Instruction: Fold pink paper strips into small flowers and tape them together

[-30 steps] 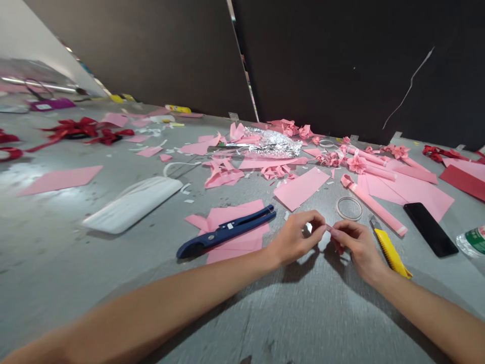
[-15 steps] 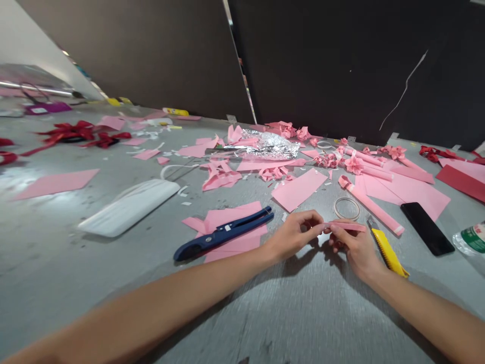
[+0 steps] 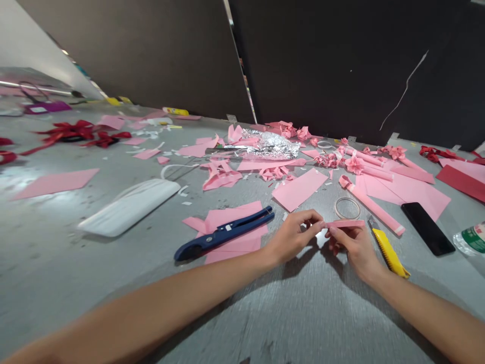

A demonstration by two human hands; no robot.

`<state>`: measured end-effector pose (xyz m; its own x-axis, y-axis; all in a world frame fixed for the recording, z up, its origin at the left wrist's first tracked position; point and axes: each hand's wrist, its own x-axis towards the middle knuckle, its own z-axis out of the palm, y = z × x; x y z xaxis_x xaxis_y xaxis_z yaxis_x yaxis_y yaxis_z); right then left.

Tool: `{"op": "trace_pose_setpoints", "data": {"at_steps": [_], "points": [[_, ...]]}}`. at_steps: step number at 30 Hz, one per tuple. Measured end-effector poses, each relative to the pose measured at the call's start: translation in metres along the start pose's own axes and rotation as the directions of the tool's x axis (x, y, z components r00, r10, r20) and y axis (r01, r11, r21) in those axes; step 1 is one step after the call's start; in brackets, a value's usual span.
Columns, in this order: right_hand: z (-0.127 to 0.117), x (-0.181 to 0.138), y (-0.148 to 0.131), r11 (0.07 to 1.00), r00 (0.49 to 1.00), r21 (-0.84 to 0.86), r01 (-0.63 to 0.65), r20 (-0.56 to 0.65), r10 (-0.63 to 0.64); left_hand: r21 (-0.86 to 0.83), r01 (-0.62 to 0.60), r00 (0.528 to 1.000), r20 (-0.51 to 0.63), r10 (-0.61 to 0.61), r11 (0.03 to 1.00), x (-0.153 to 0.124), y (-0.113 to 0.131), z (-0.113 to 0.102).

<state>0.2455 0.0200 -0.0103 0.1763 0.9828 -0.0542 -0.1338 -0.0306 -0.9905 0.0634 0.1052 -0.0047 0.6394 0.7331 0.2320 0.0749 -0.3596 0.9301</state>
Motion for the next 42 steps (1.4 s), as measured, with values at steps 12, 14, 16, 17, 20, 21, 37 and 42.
{"op": "trace_pose_setpoints", "data": {"at_steps": [12,14,16,17,20,21,37,42], "points": [[-0.001,0.004,0.006,0.994,0.999,-0.111,0.018,-0.039,-0.022,0.527,-0.324,0.914,-0.040,0.404,0.785,-0.006,-0.014,0.006],[-0.001,0.004,0.006,0.992,0.999,-0.125,0.013,-0.037,-0.018,0.555,-0.311,0.916,-0.040,0.399,0.771,-0.006,-0.014,0.006],[0.000,0.004,0.005,0.992,0.999,-0.128,0.015,-0.032,-0.019,0.557,-0.302,0.920,-0.044,0.390,0.774,-0.005,-0.014,0.006],[0.000,0.004,0.004,0.991,0.999,-0.129,0.018,-0.027,-0.021,0.553,-0.296,0.923,-0.046,0.383,0.779,-0.005,-0.013,0.006],[0.001,0.004,0.004,0.991,0.999,-0.133,0.027,-0.015,-0.030,0.533,-0.283,0.929,-0.055,0.366,0.798,-0.005,-0.012,0.006],[0.002,0.004,0.004,0.991,0.999,-0.133,0.030,-0.014,-0.033,0.526,-0.281,0.930,-0.056,0.362,0.803,-0.005,-0.012,0.006],[0.003,0.002,0.001,0.994,1.000,-0.106,0.022,-0.010,-0.023,0.506,-0.306,0.921,-0.058,0.386,0.807,-0.005,-0.013,0.007],[0.001,0.003,0.003,0.994,1.000,-0.106,0.019,-0.012,-0.020,0.463,-0.352,0.907,-0.046,0.418,0.814,-0.004,-0.014,0.007]]}}
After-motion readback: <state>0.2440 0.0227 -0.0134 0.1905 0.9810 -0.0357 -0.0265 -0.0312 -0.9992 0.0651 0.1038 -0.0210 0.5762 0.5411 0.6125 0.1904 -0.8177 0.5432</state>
